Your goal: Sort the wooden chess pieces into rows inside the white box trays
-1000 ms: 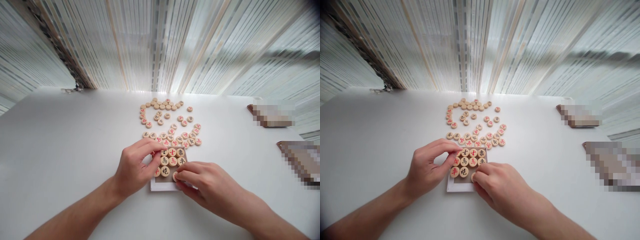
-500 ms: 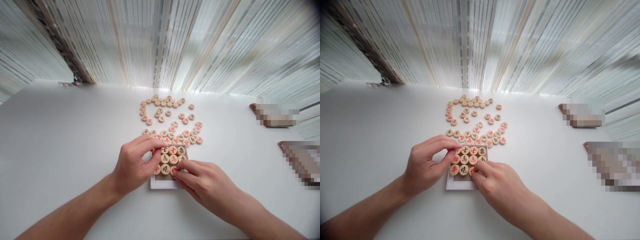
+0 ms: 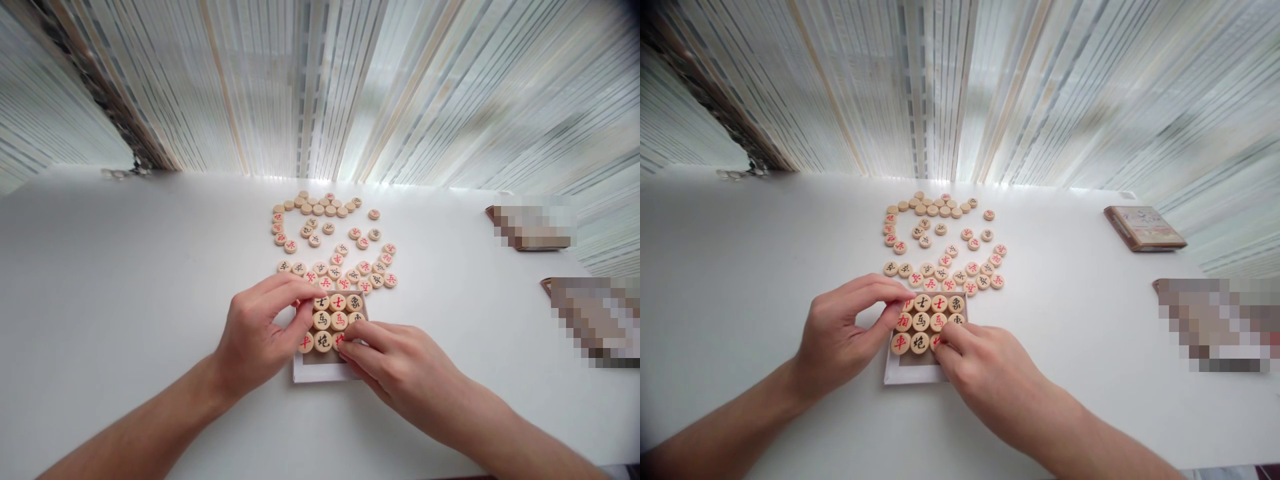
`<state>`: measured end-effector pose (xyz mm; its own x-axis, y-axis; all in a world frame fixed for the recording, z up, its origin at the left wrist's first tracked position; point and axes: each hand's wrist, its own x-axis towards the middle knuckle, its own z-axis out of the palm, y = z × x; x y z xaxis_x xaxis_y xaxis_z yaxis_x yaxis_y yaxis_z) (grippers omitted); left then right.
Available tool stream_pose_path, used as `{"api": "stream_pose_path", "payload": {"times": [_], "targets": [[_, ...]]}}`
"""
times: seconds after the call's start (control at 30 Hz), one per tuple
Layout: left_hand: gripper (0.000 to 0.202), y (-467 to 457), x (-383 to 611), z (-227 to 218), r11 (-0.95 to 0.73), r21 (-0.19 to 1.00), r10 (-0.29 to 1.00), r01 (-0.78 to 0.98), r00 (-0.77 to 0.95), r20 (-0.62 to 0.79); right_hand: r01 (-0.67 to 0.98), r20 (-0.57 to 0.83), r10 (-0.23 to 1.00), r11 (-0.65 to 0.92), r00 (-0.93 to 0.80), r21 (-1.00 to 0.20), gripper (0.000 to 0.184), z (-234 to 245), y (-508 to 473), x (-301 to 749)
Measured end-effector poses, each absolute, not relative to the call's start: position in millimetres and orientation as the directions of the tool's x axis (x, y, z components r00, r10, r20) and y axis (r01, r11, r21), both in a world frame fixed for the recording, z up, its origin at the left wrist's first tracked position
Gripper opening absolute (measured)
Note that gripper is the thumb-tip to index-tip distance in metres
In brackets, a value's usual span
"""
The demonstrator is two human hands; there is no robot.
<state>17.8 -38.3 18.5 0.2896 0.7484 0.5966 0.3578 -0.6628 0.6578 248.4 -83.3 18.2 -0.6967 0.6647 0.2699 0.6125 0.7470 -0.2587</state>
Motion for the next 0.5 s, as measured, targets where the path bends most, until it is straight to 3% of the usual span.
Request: {"api": "stream_pose_path", "payload": {"times": [0.2,0.5], "targets": [[0.022,-38,17,20,-0.663,0.65,0.748,0.372,0.294,0.595,0.608,0.295,0.662,0.749,-0.689,-0.263,0.029,21,-84,248],[0.019,-34,10,20,-0.64,0.622,0.763,0.451,0.281,0.582,0.591,0.458,0.771,0.635,-0.442,-0.497,0.017,38,-63,268]]}}
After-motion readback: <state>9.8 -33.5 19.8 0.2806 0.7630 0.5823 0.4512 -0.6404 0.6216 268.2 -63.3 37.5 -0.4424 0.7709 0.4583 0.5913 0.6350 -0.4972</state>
